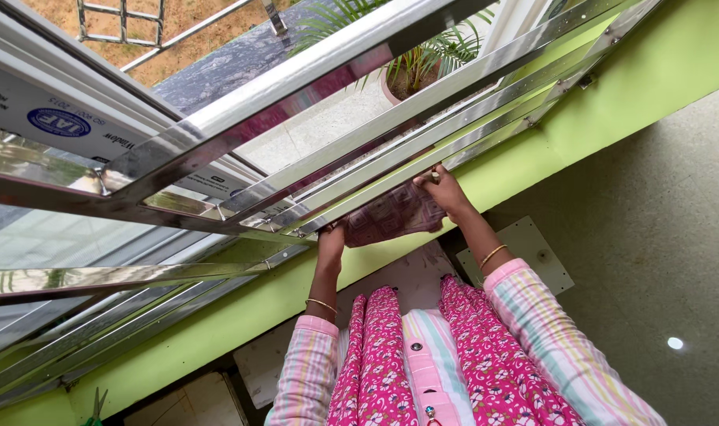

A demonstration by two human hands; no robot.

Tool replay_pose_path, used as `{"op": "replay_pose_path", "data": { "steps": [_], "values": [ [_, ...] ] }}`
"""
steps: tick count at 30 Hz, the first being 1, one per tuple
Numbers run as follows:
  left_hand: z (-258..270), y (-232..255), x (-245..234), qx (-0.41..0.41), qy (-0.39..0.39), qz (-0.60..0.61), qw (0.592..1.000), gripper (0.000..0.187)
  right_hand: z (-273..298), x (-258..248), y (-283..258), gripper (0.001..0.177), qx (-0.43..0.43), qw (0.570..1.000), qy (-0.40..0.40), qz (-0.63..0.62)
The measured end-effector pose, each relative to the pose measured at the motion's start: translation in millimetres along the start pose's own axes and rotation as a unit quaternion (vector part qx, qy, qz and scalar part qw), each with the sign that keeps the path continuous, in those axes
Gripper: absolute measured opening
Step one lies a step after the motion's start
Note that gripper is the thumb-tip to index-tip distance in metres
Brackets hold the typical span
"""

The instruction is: The person wipes the metal window frame and sill with a cloth. They repeatedly rub the horizontal bars and the lower ledge, moving the cloth back and forth along the frame.

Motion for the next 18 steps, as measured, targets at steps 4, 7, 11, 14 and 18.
{"op": "replay_pose_path", "data": {
  "steps": [4, 7, 11, 14, 18],
  "values": [
    [-7, -7, 6, -0.054, 0.131, -0.388, 0.911, 0.046, -25, 16, 19, 0.028, -0.065, 0.929, 0.060, 0.360],
    [30, -2, 28, 0.173, 0.178, -0.421, 0.873, 0.069, -7, 33, 20, 0.049, -0.170, 0.868, 0.064, 0.462],
    [75, 34, 49, 0.306, 0.058, -0.536, 0.785, 0.080, 53, 69, 1, 0.058, -0.268, 0.826, -0.023, 0.495],
    [80, 47, 43, 0.217, -0.013, -0.585, 0.782, 0.091, 67, 108, 6, 0.062, -0.254, 0.819, 0.029, 0.514],
    [87, 35, 5, 0.185, 0.010, -0.597, 0.780, 0.092, 69, 178, 37, 0.049, -0.167, 0.809, -0.065, 0.560]
  ]
}}
Point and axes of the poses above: each hand's wrist, its own z-axis away from the middle knuckle, its own x-axis out of the palm, y = z × x, the point moved 1 cm from there along -z, towards the middle knuckle, and after that the axes turned 9 degrees about -z, right-handed, at the moved point
